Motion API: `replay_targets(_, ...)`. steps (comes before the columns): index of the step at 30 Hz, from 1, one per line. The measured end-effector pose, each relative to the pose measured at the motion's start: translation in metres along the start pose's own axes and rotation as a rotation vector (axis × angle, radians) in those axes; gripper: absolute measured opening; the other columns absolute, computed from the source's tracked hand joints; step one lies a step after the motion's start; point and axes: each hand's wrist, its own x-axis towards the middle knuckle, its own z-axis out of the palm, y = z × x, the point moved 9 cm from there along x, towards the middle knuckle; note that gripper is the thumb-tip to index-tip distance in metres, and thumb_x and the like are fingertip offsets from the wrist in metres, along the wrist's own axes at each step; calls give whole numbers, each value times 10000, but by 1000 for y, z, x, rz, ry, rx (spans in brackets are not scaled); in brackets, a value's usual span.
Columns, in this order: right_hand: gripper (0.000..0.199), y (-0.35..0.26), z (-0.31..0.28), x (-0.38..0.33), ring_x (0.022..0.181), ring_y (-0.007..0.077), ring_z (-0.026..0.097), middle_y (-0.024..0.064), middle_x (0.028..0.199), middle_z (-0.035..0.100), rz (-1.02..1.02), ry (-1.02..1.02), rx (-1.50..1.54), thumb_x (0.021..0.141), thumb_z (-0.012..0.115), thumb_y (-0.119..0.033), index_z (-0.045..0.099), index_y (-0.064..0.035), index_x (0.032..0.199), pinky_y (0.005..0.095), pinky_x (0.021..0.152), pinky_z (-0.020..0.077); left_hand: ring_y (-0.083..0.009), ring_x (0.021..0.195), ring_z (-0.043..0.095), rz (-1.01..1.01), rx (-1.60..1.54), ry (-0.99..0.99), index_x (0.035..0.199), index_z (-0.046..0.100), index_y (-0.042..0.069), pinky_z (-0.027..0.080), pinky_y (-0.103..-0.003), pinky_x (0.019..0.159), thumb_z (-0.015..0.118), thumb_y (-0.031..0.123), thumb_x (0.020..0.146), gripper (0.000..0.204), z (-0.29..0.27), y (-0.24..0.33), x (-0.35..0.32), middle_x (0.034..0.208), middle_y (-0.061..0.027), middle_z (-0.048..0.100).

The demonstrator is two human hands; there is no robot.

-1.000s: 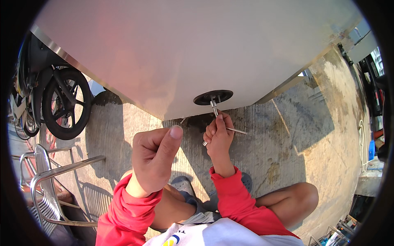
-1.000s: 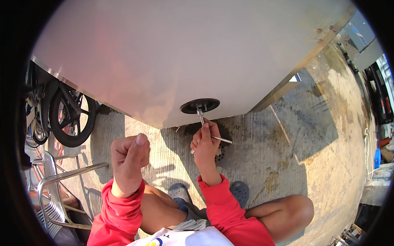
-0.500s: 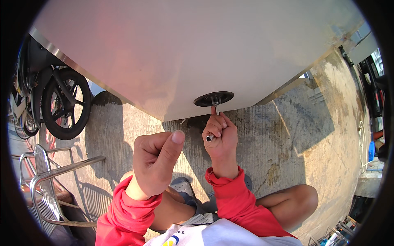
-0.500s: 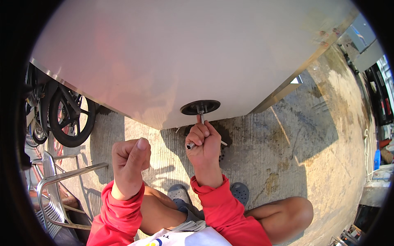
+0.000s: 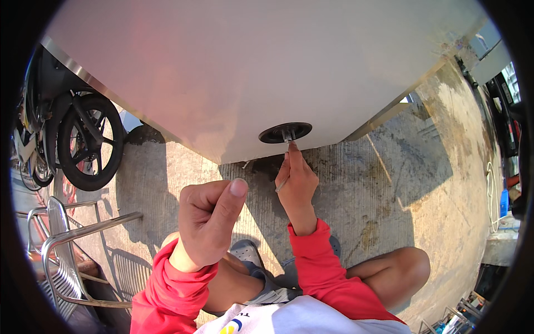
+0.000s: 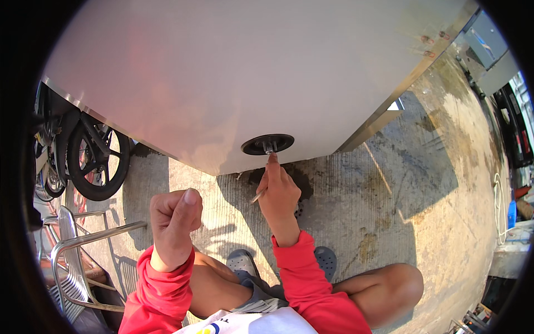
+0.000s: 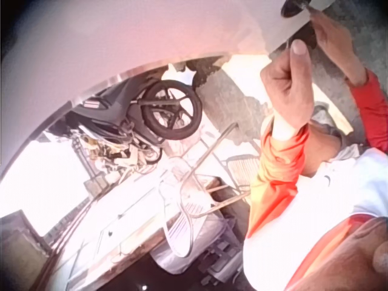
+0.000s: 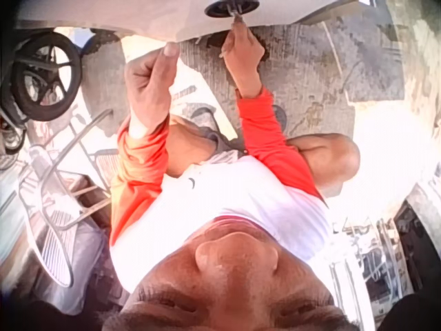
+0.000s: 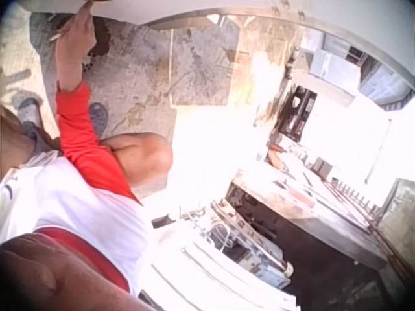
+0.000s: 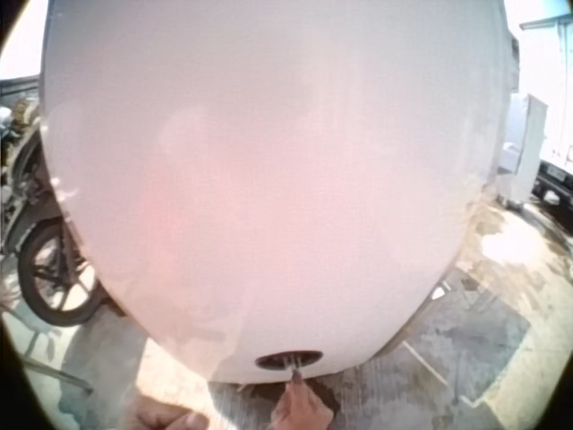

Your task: The person sits on the ground and uses a wrench to tighten bolts on the underside of a white cabinet. They then stand up, open the cabinet door, and place a metal handle inside before closing the door.

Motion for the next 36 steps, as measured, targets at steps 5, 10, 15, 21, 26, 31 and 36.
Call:
replay_targets(5,122,42,33,-45,482,42,343,-43,600,407,870,47,1156,1033,489,-134,561,-57,1094,239,408,250,-58,548,219,-11,17,18,594,361,19,172,-298,462,554,209,1020,506,-4,-3,1,533,49,292)
replay_targets(10,176,34,50,-36,449,54,274,-45,578,358,1120,9,1519,1053,433,-202,578,-103,1035,228,395,236,-61,544,218,-25,10,-9,597,360,12,171,-301,459,552,202,1019,501,0,-5,3,531,42,289)
replay_targets(15,213,22,58,-35,446,70,227,-51,569,322,1403,12,1965,1044,421,-210,600,-106,993,234,389,226,-62,545,217,-23,8,-16,601,360,12,169,-302,459,556,201,1018,498,-3,-7,3,534,38,286)
replay_targets(21,220,48,36,-19,442,137,374,-13,599,424,911,-36,1146,983,507,-133,596,-42,1163,279,391,333,-60,546,218,-10,2,-37,601,362,15,174,-305,460,552,197,1020,495,2,-6,4,534,41,291)
replay_targets(26,324,7,3,3,541,241,580,86,712,608,-135,-129,-187,883,619,-55,588,4,1200,335,480,477,-61,551,218,-36,1,-35,602,370,14,181,-302,466,542,201,1026,494,4,-1,0,538,46,296)
replay_targets(31,186,33,-1,-27,522,102,481,-6,641,490,289,67,389,973,577,-83,587,10,1134,268,474,399,-61,550,222,-13,1,-26,601,377,13,185,-300,467,541,201,1026,493,-1,-3,2,538,49,300)
replay_targets(36,83,42,45,-40,428,45,270,-45,568,356,1006,17,1332,1029,524,-201,542,-123,1010,220,382,237,-62,551,229,1,10,-28,607,383,9,188,-298,469,543,199,1024,486,2,3,0,540,42,301)
